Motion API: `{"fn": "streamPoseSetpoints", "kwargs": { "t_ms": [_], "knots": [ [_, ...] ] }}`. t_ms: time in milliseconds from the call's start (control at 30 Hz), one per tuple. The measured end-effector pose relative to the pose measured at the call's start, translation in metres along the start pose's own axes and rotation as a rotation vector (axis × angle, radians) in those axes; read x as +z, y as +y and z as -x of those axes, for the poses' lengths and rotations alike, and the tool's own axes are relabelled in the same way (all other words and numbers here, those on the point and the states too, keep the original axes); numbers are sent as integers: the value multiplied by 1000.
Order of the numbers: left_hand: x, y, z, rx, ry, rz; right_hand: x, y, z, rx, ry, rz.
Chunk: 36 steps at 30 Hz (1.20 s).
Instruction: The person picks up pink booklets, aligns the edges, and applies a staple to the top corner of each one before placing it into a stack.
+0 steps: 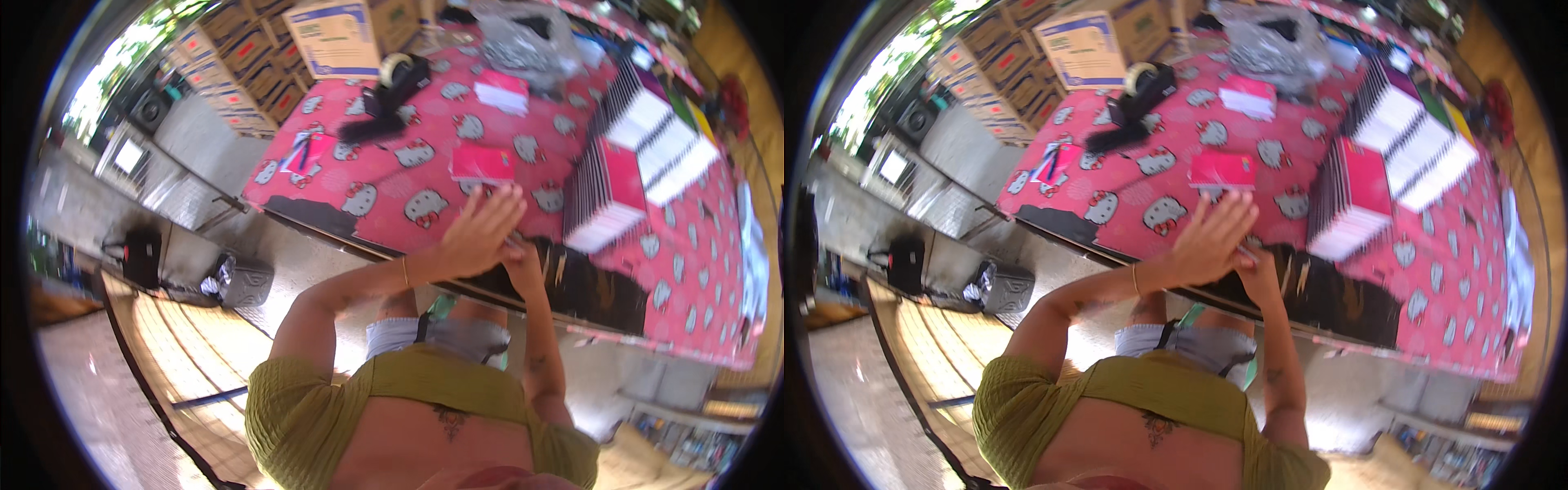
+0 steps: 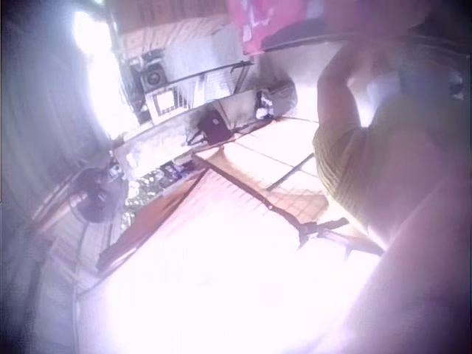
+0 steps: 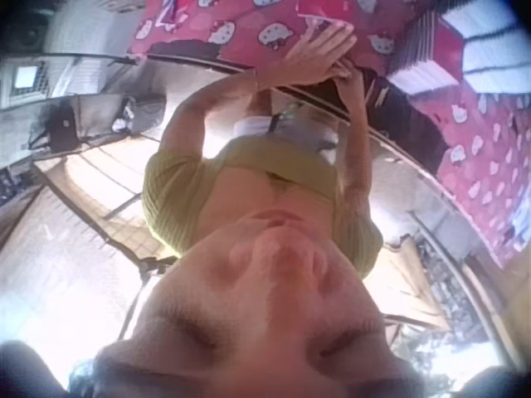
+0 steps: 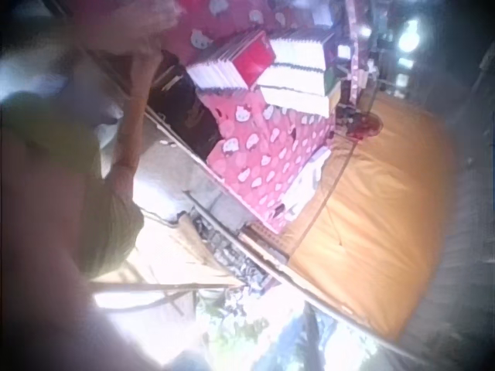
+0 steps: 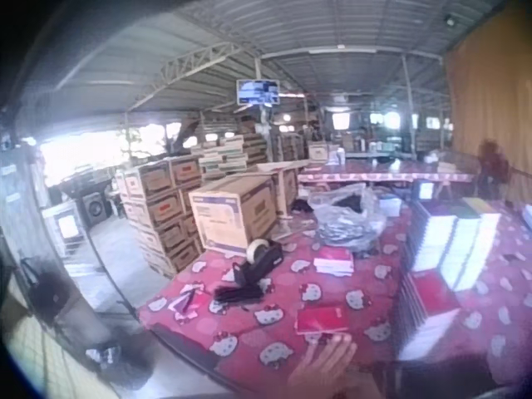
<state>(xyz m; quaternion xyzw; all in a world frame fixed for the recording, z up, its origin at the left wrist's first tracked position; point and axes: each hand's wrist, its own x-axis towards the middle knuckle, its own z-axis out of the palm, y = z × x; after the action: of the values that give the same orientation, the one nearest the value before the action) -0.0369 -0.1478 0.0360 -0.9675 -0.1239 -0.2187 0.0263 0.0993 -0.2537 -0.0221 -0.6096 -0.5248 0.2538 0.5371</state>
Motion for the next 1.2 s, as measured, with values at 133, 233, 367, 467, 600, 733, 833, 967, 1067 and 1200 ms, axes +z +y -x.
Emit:
{"fn": "streamPoseSetpoints", "kwargs": {
  "t_ms": [133,233,367,467,600,733,833,967,1067,1200],
  "knots": [
    [18,12,42,126,-94,106,4,11,5,27,50,-82],
    [10,11,21,40,-47,97,-1,3,0,-3,1,-95],
    [11,18,32,60,14,175,0,4,2,134,-18,-66],
    [4,7,6,19,75,239,-4,-3,2,109,11,47],
    [7,-7,0,104,103,366,-29,-25,11,-27,66,-29],
    [8,-7,-2,92,119,389,-55,-37,14,29,26,-93],
    [9,-6,-3,103,112,372,-62,-42,8,67,-13,36],
    [9,-4,-4,120,158,380,-65,-41,3,-4,-112,-24],
    [3,0,-2,84,66,414,-55,-43,-1,-91,-10,140],
    [-23,4,-11,118,102,358,-43,-56,4,-17,201,345]
  ]
}}
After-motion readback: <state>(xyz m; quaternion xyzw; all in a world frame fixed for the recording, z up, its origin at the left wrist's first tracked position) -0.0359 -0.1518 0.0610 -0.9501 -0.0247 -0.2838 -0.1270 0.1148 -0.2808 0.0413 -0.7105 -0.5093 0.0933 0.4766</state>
